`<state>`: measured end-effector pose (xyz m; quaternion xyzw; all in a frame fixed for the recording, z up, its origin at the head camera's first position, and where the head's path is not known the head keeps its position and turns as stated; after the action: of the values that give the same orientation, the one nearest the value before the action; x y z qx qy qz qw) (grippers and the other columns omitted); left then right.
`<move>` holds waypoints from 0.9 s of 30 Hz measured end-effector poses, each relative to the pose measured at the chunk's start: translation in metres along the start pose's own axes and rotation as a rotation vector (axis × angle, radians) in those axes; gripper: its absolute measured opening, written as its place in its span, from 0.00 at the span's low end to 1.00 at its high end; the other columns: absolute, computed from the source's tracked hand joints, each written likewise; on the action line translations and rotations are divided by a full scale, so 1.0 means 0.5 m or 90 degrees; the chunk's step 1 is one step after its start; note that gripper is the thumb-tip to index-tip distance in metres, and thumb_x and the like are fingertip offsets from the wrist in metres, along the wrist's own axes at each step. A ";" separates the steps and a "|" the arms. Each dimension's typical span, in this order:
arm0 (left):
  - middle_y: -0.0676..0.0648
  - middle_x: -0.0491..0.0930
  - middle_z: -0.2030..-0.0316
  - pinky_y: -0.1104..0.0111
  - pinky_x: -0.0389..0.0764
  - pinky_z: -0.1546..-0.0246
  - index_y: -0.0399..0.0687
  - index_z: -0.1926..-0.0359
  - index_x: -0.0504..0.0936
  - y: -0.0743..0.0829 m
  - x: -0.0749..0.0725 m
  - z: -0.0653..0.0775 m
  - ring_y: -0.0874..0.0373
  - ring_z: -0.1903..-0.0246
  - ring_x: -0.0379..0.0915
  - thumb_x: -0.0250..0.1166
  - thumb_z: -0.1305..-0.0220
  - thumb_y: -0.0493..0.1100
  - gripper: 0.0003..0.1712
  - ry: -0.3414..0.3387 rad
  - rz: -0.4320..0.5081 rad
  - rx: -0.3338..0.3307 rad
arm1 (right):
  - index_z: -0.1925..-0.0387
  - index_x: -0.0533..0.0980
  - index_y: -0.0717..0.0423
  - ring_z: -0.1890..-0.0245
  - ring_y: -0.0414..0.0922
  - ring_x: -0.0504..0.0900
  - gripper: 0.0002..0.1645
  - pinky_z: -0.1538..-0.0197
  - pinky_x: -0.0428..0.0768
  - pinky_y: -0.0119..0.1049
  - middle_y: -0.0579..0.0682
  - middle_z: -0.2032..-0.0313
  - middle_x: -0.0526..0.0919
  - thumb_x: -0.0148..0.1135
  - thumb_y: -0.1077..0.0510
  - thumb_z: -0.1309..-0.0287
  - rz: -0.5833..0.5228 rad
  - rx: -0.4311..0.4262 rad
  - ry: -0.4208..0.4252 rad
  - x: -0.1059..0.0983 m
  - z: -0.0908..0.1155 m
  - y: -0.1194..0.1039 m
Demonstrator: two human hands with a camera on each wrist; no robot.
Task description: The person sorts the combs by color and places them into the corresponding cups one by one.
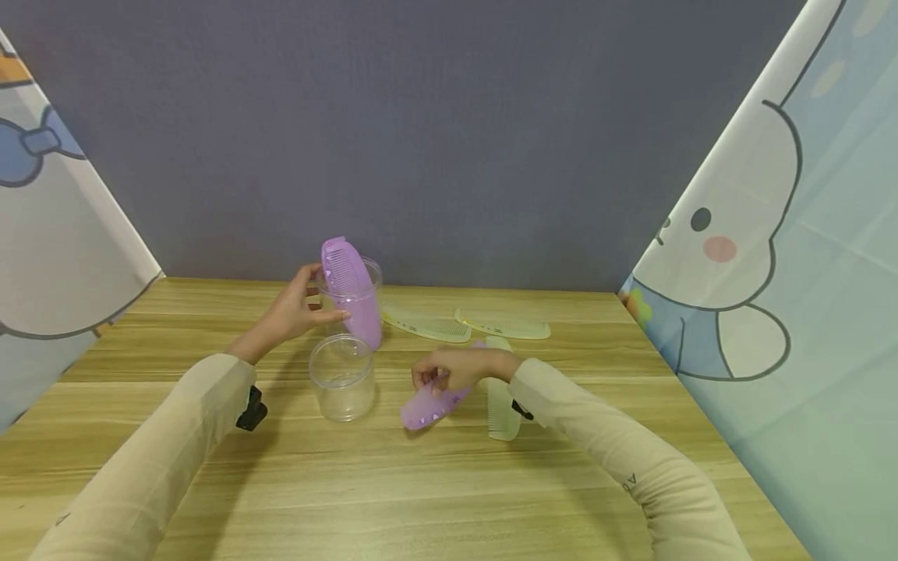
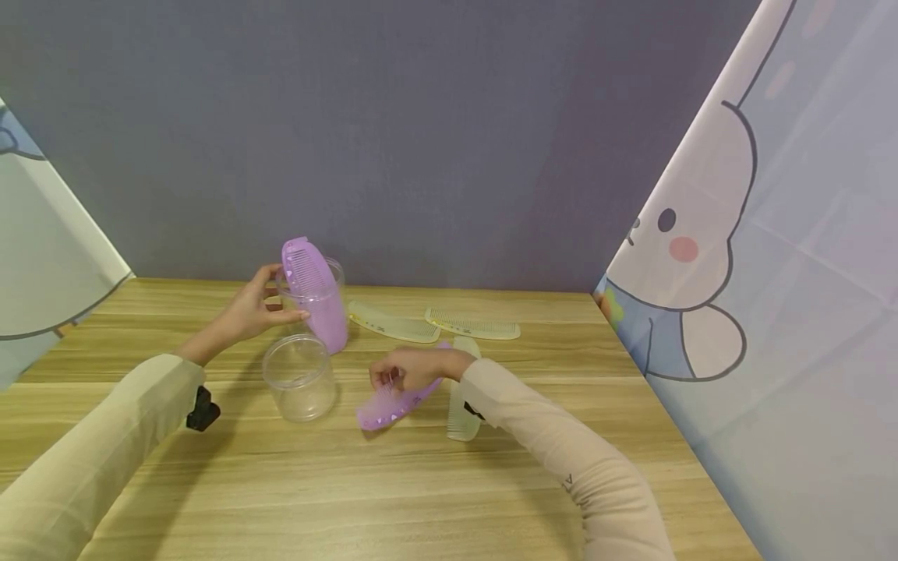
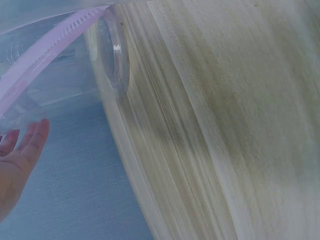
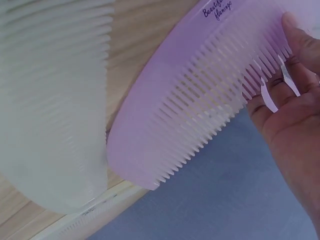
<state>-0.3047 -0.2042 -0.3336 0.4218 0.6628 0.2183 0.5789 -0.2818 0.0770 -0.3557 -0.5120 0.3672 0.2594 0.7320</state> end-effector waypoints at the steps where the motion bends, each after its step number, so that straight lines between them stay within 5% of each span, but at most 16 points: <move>1: 0.30 0.56 0.38 0.47 0.72 0.46 0.34 0.33 0.46 0.001 0.000 0.000 0.31 0.41 0.59 0.73 0.55 0.48 0.58 0.000 0.000 0.000 | 0.66 0.71 0.57 0.67 0.37 0.71 0.10 0.62 0.74 0.23 0.45 0.70 0.73 0.56 0.73 0.49 -0.002 -0.003 0.007 -0.003 0.001 0.000; 13: 0.30 0.56 0.38 0.46 0.72 0.45 0.34 0.33 0.45 0.003 0.000 0.003 0.30 0.41 0.58 0.73 0.55 0.48 0.58 0.000 0.009 0.004 | 0.67 0.73 0.57 0.69 0.38 0.72 0.07 0.67 0.75 0.28 0.50 0.71 0.76 0.59 0.68 0.47 -0.035 -0.014 0.123 -0.057 0.012 0.012; 27: 0.30 0.56 0.38 0.46 0.72 0.46 0.34 0.33 0.45 0.002 0.001 0.004 0.30 0.41 0.58 0.73 0.55 0.48 0.58 0.000 0.010 0.009 | 0.60 0.71 0.68 0.65 0.41 0.77 0.10 0.58 0.80 0.34 0.56 0.66 0.80 0.57 0.70 0.45 -0.277 -0.012 0.364 -0.124 0.028 0.040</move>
<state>-0.3026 -0.2037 -0.3333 0.4313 0.6607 0.2181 0.5743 -0.3301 0.0965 -0.3141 -0.6369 0.4370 -0.0524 0.6330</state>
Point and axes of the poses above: each hand's wrist, its own z-axis away from the middle knuckle, its own x-axis out of the palm, y = z × x, the point moved 2 cm from there along -z, towards the middle knuckle
